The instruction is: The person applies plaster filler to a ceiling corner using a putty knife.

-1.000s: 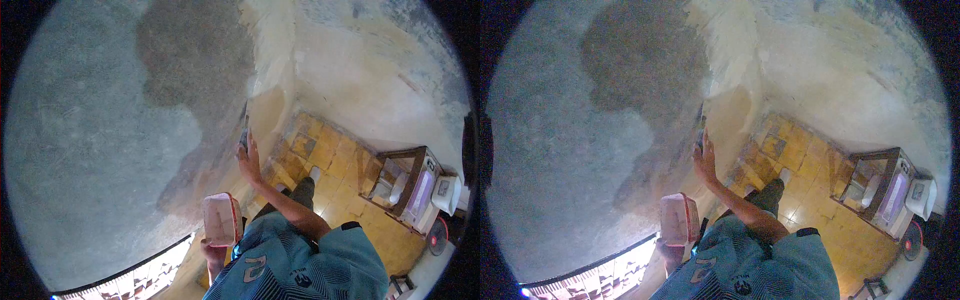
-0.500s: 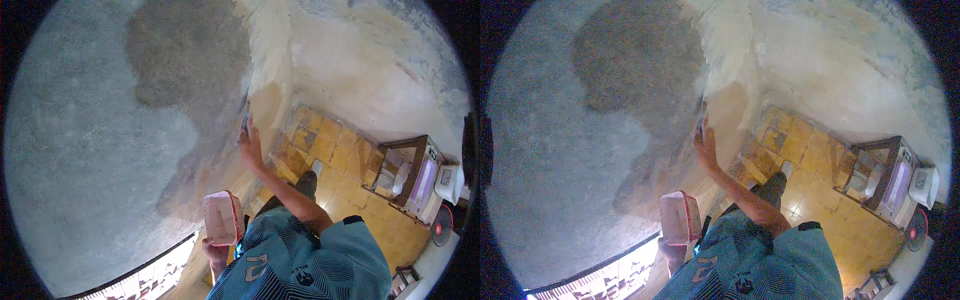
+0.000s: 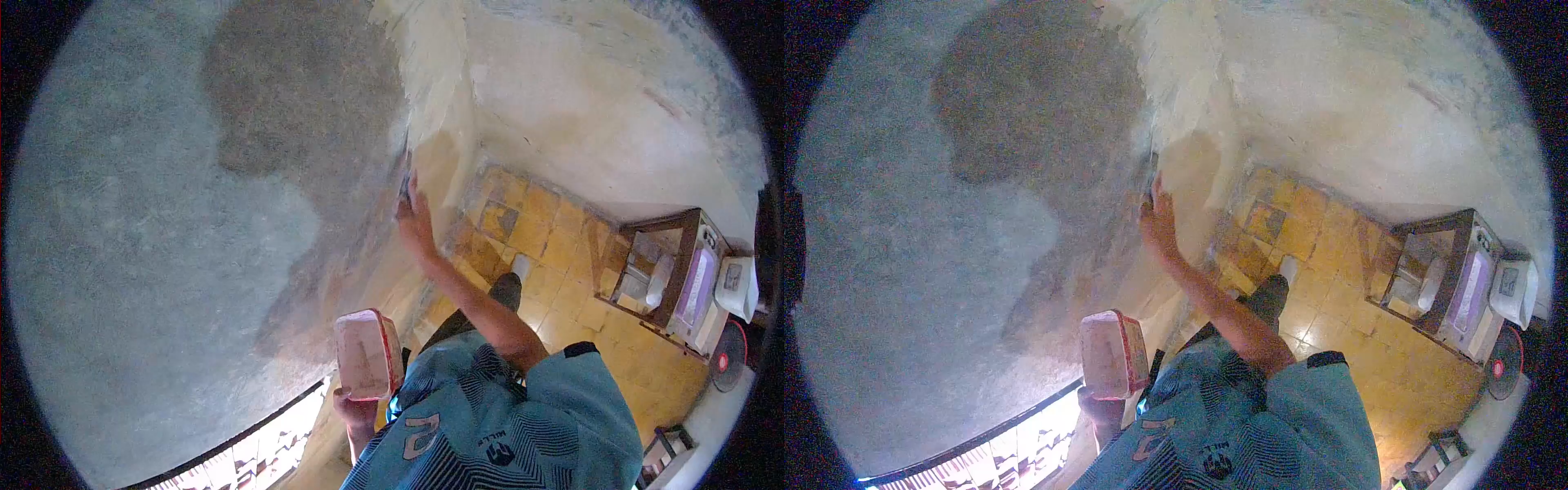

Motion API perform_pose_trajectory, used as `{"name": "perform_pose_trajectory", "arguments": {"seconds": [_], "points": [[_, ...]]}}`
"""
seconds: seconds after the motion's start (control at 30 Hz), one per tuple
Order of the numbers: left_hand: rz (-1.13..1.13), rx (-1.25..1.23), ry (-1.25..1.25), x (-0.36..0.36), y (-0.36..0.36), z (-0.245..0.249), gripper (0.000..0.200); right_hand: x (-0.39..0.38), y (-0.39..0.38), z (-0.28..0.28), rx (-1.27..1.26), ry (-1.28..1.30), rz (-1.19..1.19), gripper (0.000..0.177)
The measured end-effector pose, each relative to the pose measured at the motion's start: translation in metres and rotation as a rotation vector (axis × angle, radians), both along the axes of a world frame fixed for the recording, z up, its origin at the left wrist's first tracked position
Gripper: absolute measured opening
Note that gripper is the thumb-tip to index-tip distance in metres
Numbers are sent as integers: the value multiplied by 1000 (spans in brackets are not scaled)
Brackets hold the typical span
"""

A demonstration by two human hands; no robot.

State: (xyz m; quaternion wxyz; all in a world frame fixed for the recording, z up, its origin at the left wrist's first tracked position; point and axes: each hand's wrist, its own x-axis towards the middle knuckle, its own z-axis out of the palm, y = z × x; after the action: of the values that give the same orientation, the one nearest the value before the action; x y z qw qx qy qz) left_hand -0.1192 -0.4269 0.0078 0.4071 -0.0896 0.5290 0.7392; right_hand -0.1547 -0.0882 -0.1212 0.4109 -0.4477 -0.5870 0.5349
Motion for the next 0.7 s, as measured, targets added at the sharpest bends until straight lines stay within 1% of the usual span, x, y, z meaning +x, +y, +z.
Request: {"name": "perform_pose_trajectory", "arguments": {"seconds": [0.03, 0.13, 0.2, 0.27, 0.33, 0.43, 0.5, 0.57, 0.6, 0.63, 0.7], "points": [[-13, 17, -8, 1, 1, 0, 67, 5, -20, 4, 30, -48, -3, 56], [-18, 13, 43, 5, 17, 11, 68, 18, -73, 3, -53, 109, 97, 55], [-34, 16, 32, 4, 18, 13, 68, 19, -58, 0, -86, 46, 60, 54], [-50, 10, 33, 6, 22, 17, 68, 18, -24, 4, -123, 63, 35, 54], [-66, 2, 50, 7, 28, 23, 70, 14, 18, 14, -158, 166, 22, 54], [-66, -6, 68, 5, 23, 17, 73, 5, 18, 9, -92, 76, 27, 54], [-73, 7, 75, 3, 24, 14, 75, 4, -15, -8, 103, -98, 14, 54], [-79, 18, 56, 1, 23, 11, 77, 14, -51, -10, 105, -85, 53, 54], [-82, 26, 35, -1, 21, 9, 78, 23, -63, -3, 13, 16, 96, 54], [-85, 35, 13, -3, 20, 7, 78, 30, -67, 6, -77, 116, 140, 54], [-78, 41, 1, -3, 21, 7, 78, 36, -46, 22, -116, 60, 96, 54]]}}
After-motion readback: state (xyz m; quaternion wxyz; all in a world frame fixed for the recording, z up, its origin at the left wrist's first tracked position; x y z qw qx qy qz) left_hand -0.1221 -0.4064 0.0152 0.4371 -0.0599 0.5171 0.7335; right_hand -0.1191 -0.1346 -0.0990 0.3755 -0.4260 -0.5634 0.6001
